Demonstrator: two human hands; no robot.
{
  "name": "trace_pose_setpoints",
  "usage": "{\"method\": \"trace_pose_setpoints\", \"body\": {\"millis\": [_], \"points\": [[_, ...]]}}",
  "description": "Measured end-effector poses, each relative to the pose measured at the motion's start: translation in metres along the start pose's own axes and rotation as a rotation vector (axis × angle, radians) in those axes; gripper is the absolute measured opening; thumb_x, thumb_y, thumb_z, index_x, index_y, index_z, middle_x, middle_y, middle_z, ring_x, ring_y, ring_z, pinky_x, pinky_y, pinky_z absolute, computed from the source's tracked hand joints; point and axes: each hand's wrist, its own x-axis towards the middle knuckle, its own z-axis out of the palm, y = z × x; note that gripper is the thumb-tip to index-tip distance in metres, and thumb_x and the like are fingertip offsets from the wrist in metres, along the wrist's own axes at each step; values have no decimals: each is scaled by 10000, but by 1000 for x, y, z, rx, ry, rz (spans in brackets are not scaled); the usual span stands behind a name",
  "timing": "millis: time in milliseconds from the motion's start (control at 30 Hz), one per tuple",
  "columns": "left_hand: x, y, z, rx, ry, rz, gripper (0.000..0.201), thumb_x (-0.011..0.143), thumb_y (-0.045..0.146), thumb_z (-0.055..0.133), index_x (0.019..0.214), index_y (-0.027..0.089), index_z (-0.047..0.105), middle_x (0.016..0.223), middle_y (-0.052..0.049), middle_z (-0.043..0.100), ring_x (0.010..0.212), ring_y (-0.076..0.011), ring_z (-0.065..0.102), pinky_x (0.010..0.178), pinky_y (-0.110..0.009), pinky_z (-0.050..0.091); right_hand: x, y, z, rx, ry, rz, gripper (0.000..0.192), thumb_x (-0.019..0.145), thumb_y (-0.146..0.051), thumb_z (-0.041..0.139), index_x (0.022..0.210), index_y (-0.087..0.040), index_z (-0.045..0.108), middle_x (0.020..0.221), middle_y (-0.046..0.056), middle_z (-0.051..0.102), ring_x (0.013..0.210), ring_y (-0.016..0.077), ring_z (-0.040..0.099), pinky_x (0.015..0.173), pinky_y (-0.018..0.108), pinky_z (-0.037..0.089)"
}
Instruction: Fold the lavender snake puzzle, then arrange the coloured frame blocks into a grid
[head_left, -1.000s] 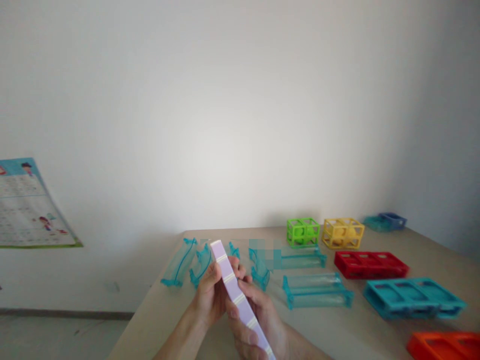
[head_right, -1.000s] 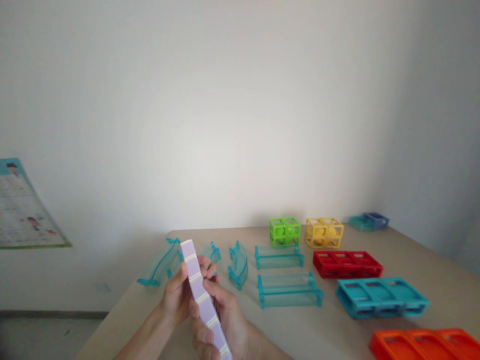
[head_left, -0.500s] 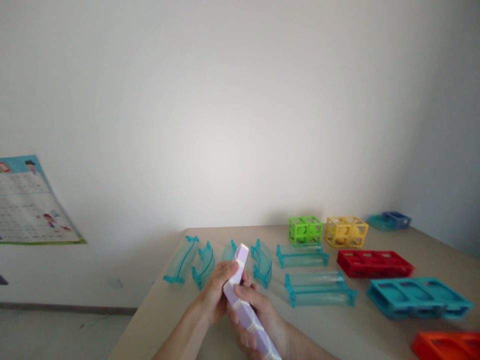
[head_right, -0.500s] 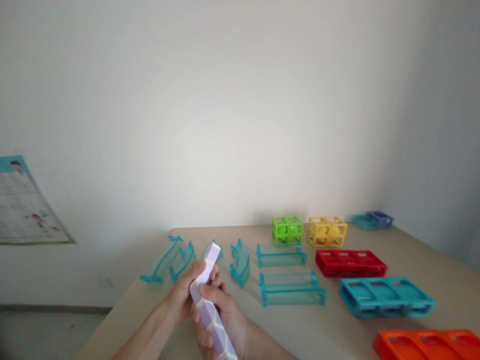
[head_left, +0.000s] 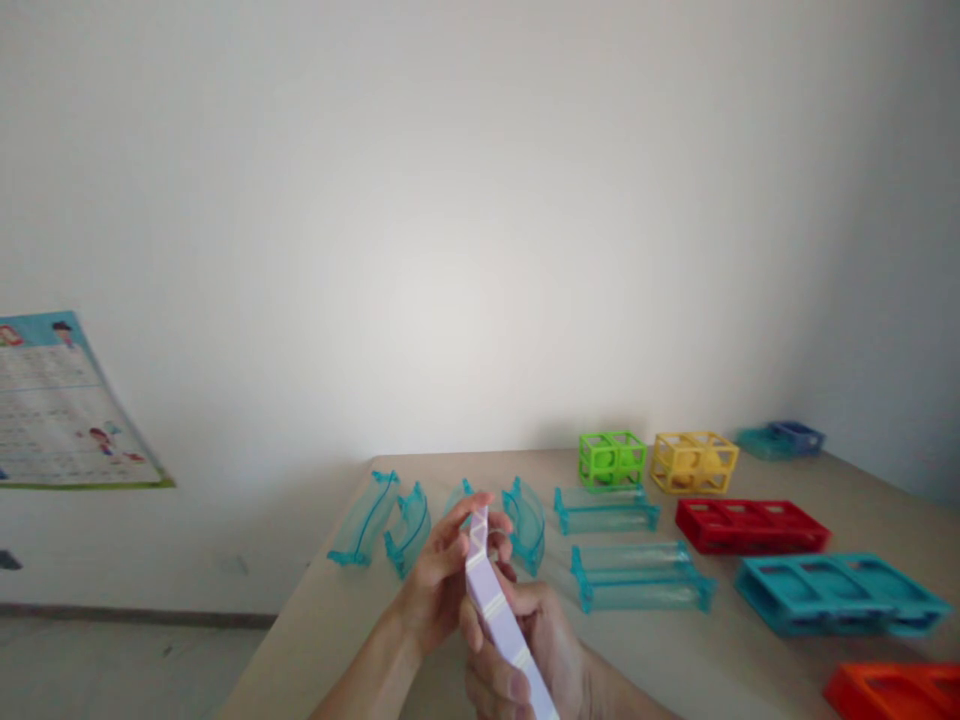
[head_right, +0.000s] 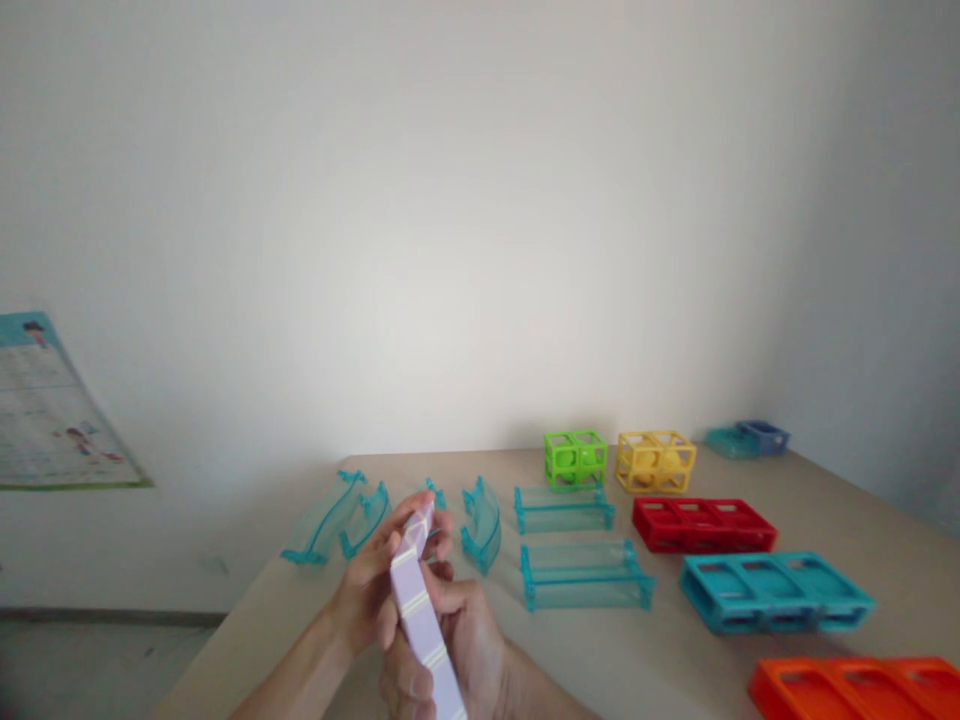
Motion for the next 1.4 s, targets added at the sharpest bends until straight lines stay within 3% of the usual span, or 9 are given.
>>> {"method": "trace_pose_setpoints", "body": {"millis": [100,233,367,533,633,900,1200,1400], "points": [[6,-4,-4,-7,41,85,322,607,324,839,860,195,687,758,1,567,616,-101,516,631,-255,473,-1,1,-1,-32,65,-8,531,854,-604,446,735,-115,616,365,-18,491,281,114,430,293,196,344],[14,-3,-8,35,171,217,223,629,275,823,705,167,644,620,34,490,537,-73,454,495,-183,368,-1,6,-7,-44,77,-31,663,836,-726,363,717,-117,596,383,1,520,273,111,446,285,190,342],[14,1,-7,29,262,253,193,670,234,792,757,168,634,632,40,513,552,-69,474,522,-177,387,-2,6,-10,0,26,-42,464,818,-637,518,743,-180,503,402,-45,530,259,94,425,274,167,358],[7,4,-5,13,156,192,312,603,179,818,868,179,653,933,-29,653,681,-117,596,600,-220,475,0,-1,-9,121,-177,-115,409,893,-540,439,679,-192,461,398,-56,518,230,93,397,272,193,405],[6,5,-6,13,133,187,366,576,157,836,896,184,662,848,-23,672,648,-120,607,587,-221,489,1,-4,-9,170,-268,-134,398,912,-503,393,673,-191,456,412,-49,528,230,88,396,292,196,424],[12,1,-15,71,203,243,423,511,184,887,870,169,663,763,-26,711,588,-103,620,537,-178,486,0,-6,-7,173,-245,-113,392,894,-499,437,666,-182,466,415,-42,539,238,92,429,293,210,450],[12,-1,-14,95,218,298,495,538,189,870,961,202,612,769,-1,688,587,-105,622,536,-187,488,1,-6,-13,215,-350,-136,455,943,-490,307,777,-146,553,469,-22,531,326,109,504,350,230,499],[11,-2,-12,103,236,299,513,565,181,856,1002,210,589,771,14,669,576,-91,607,538,-183,493,-1,-8,-9,202,-310,-135,435,954,-461,305,765,-152,546,454,-41,494,292,92,444,341,217,481]]}}
